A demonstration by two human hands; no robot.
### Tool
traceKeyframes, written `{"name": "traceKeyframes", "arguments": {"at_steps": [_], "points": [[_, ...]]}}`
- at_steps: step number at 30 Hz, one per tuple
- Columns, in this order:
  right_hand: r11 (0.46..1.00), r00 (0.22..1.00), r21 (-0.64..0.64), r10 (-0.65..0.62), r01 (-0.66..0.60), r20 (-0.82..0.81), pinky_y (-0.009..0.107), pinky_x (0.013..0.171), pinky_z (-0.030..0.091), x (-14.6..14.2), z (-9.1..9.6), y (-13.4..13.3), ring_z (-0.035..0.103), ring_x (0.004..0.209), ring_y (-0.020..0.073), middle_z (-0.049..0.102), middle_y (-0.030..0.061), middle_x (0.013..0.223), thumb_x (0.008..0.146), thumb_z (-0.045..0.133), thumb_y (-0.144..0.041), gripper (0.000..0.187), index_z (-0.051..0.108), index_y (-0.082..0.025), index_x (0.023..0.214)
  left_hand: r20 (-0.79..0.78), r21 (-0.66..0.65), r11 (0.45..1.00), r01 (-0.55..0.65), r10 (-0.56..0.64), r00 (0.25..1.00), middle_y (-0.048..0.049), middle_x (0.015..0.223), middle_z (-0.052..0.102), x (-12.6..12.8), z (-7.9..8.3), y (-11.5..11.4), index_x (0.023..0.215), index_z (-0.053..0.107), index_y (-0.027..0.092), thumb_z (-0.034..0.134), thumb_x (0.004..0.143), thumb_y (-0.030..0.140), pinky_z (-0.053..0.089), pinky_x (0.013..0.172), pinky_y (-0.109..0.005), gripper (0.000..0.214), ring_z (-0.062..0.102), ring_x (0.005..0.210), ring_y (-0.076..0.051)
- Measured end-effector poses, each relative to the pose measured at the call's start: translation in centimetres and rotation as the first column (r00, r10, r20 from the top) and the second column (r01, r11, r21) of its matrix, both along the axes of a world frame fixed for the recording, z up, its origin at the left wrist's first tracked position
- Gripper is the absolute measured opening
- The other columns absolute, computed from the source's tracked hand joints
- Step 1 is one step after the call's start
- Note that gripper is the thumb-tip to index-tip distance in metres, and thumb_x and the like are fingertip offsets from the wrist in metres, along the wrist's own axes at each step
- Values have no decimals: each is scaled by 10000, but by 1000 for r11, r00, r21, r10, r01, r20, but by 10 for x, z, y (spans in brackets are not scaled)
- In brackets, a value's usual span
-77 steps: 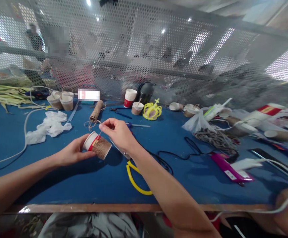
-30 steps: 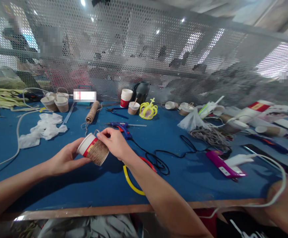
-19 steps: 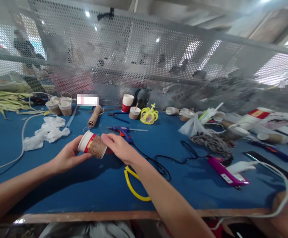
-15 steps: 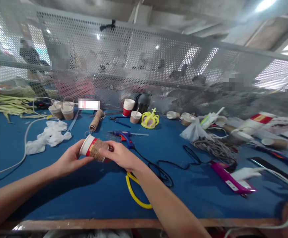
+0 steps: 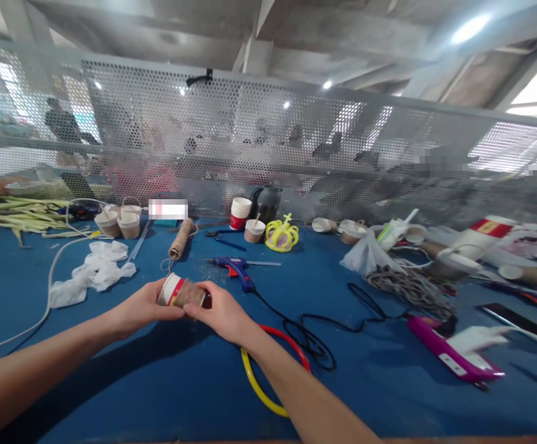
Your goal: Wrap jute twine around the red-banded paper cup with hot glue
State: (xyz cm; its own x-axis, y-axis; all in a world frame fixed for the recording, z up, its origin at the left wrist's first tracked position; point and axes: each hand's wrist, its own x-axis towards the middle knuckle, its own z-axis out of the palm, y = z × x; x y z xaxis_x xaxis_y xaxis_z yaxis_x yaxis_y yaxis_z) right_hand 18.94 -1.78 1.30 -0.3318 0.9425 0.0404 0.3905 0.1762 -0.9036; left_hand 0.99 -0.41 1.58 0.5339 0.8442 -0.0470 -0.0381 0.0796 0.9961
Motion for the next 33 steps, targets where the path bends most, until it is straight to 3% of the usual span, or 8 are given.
{"name": "traceKeyframes", "arguments": {"at_steps": [7,12,16,19,25,33], "points": [[999,997,46,-13,10,82,361,805,450,-2,-5,-4,585,911,211,617,85,1017,684,645,-313,439,520,-169,1079,-48,15,999,-32,32,998,-4,744,600,-3,-13,-7,932,523,104,709,585,187,390,631,-231,403,527,638,-113],[999,999,43,-23,21,35,374,845,437,-3,-1,-3,575,953,209,591,113,1071,725,596,-300,446,457,-139,1117,-114,68,997,-35,43,993,-32,802,589,-4,8,-1,912,529,93,634,670,250,388,672,-251,307,524,714,-133],[997,998,42,-61,61,-3,366,825,453,-2,1,-3,588,925,198,588,109,1065,720,601,-305,468,432,-148,1128,-112,73,993,90,-82,990,-8,773,569,-4,22,6,878,514,107,631,632,156,376,637,-223,277,506,682,-110],[993,994,59,-109,107,32,373,815,455,-2,2,-5,588,918,205,584,119,1064,705,615,-308,495,433,-137,1133,-150,132,988,75,-55,987,15,760,551,-5,14,6,906,491,121,624,601,92,362,601,-207,334,485,651,-97],[988,987,93,-133,125,91,396,846,427,-4,1,-9,570,956,221,595,102,1055,691,634,-298,474,475,-157,1114,2,123,992,6,-7,1000,-33,915,581,-7,-14,-3,1007,460,144,657,624,128,409,750,-254,430,540,805,-135],[996,995,77,-60,54,80,386,844,429,-3,-4,-9,575,936,213,591,113,1072,725,594,-360,466,472,-139,1116,-4,70,997,20,-19,1000,-47,909,579,-13,-9,-8,1007,467,140,659,667,257,406,722,-267,408,533,791,-143]]}}
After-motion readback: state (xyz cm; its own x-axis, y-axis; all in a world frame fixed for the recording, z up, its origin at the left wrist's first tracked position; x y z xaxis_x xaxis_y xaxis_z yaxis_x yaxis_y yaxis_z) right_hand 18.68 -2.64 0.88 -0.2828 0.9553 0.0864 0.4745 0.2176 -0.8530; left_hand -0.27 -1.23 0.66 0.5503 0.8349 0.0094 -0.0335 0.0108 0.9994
